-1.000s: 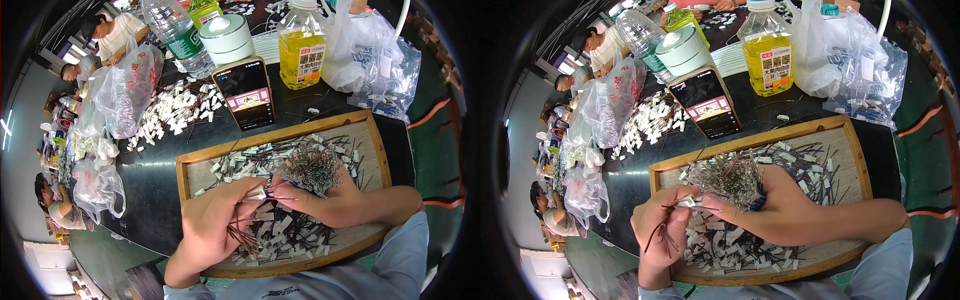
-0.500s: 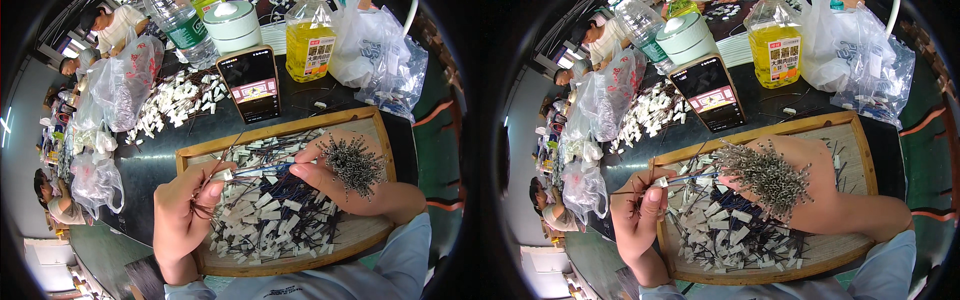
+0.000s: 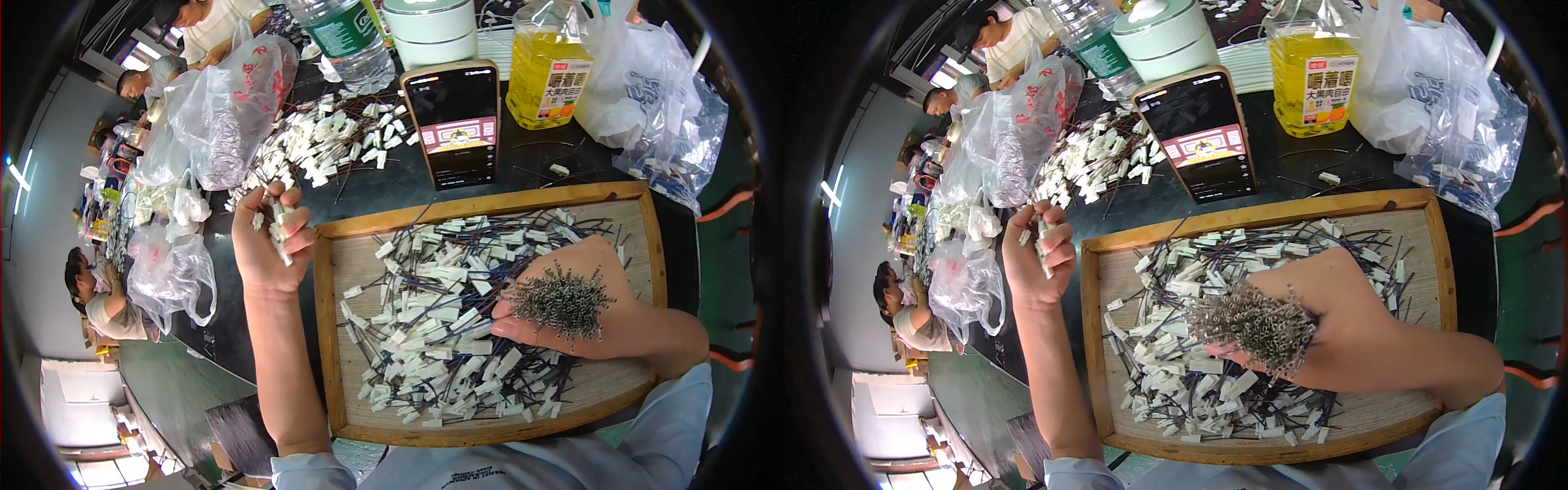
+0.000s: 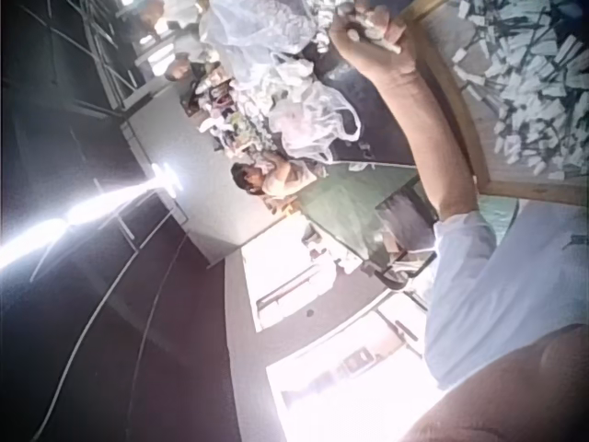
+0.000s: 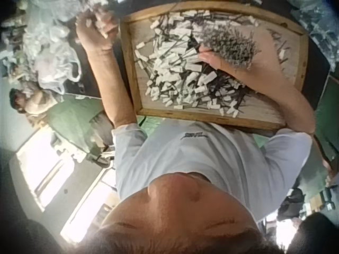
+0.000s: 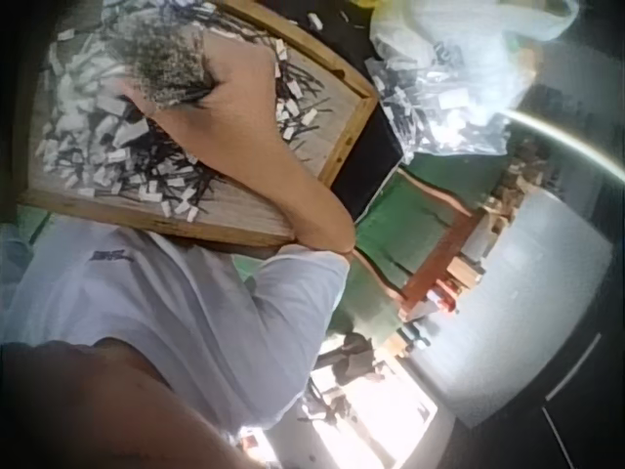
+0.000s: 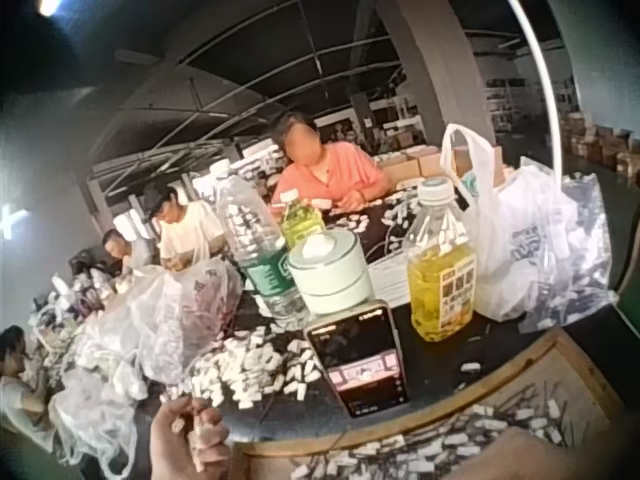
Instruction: The person assembles wire harnesses by picking up connector wires and fitting their wire ends into terminals on a wire bundle by hand.
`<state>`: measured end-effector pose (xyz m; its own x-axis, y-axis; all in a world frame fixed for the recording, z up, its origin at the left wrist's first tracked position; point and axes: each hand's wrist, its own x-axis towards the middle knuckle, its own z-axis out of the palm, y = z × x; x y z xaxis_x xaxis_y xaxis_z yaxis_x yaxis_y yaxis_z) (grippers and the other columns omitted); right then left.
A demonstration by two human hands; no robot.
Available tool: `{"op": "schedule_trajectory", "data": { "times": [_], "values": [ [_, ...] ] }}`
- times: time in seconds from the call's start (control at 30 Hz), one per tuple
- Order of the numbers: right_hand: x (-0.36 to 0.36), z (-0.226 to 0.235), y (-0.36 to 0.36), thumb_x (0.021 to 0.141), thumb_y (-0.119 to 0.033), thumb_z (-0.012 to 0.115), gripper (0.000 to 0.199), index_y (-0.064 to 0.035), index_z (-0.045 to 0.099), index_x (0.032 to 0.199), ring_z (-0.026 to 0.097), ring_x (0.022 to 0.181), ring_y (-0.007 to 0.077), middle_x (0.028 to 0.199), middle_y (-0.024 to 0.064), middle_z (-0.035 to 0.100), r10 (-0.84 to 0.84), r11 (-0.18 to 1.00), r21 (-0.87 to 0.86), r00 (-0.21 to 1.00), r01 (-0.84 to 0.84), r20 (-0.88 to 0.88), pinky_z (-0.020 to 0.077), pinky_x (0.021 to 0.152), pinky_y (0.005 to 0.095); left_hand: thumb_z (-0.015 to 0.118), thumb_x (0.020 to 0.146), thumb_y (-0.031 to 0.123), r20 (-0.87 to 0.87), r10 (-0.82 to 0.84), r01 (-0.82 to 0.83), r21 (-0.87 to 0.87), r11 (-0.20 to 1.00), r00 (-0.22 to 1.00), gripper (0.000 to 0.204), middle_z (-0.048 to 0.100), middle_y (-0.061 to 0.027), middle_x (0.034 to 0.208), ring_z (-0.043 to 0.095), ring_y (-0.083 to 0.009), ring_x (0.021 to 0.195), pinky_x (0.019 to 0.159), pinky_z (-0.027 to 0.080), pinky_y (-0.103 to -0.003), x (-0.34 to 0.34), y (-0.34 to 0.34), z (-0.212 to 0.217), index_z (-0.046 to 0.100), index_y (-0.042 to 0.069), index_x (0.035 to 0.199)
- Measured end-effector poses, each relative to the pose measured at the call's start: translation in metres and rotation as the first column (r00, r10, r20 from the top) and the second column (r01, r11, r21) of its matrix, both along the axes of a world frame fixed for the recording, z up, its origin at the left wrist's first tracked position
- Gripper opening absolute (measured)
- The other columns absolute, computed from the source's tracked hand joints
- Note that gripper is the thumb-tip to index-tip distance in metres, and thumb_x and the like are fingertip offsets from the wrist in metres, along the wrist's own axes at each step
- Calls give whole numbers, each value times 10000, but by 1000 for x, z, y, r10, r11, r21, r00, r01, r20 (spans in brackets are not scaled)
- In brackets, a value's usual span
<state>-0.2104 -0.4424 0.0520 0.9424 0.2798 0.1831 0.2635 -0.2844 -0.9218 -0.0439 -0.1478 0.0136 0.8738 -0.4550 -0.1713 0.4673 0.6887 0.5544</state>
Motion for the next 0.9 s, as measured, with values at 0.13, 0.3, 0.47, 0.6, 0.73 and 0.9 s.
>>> {"op": "schedule_trajectory", "data": {
  "times": [0.13, 0.3, 0.47, 0.6, 0.73, 0.9],
  "values": [
    [-3, 2, -3, 742, -141, 746, 192, -15, 635, 834, 624, 624, 173, 732, 83, 651, -31, 997, -77, 997, 26, -64, 459, 563, 260, 369, 920, 134, -42, 44, -46, -38, 998, 998, 148, 512, -103, 870, 469, -149, 624, 400, 349, -221, 8, 9, -13, 460, 17, 924],
    [-5, 5, -9, 745, -94, 737, 171, -11, 614, 830, 614, 635, 176, 771, 84, 638, -28, 999, -36, 999, 29, 41, 445, 568, 264, 375, 955, 136, -319, 142, -218, -216, 952, 937, 110, 556, -146, 1018, 583, -269, 867, 683, 543, -331, 12, 1, -6, 430, 41, 958],
    [-10, 4, -5, 757, -67, 722, 147, -10, 623, 849, 607, 643, 137, 761, 59, 639, -80, 993, 86, 997, 79, -2, 440, 572, 256, 363, 984, 235, -114, 237, -244, -52, 968, 965, 186, 553, -89, 959, 540, -169, 733, 520, 472, -254, 13, 9, -19, 466, 81, 970],
    [-9, 10, -2, 767, -62, 708, 119, -20, 631, 847, 610, 650, 118, 736, 52, 641, -143, 976, 142, 975, 168, -172, 457, 587, 244, 327, 995, 302, 2, -49, 48, -237, 970, 999, 277, 536, -49, 851, 432, -111, 545, 366, 328, -209, 9, 14, -17, 495, 89, 935],
    [-2, 10, -9, 757, -80, 707, 116, -42, 636, 840, 631, 623, 162, 728, 64, 648, 74, 996, -60, 976, -63, 204, 475, 557, 270, 316, 996, 301, 32, -31, 39, -272, 961, 999, 293, 539, -79, 814, 413, -122, 511, 343, 309, -207, -14, -8, 4, 497, 76, 939],
    [-11, -4, 0, 721, -230, 732, 228, -86, 626, 862, 514, 447, 138, 533, -29, 480, 171, 969, -247, 786, -24, 594, 343, 372, 276, 249, 997, 360, -16, -75, 72, -145, 987, 997, 304, 546, -78, 818, 507, -165, 517, 321, 388, -235, -85, -81, 43, 424, 127, 911]
  ]
}}
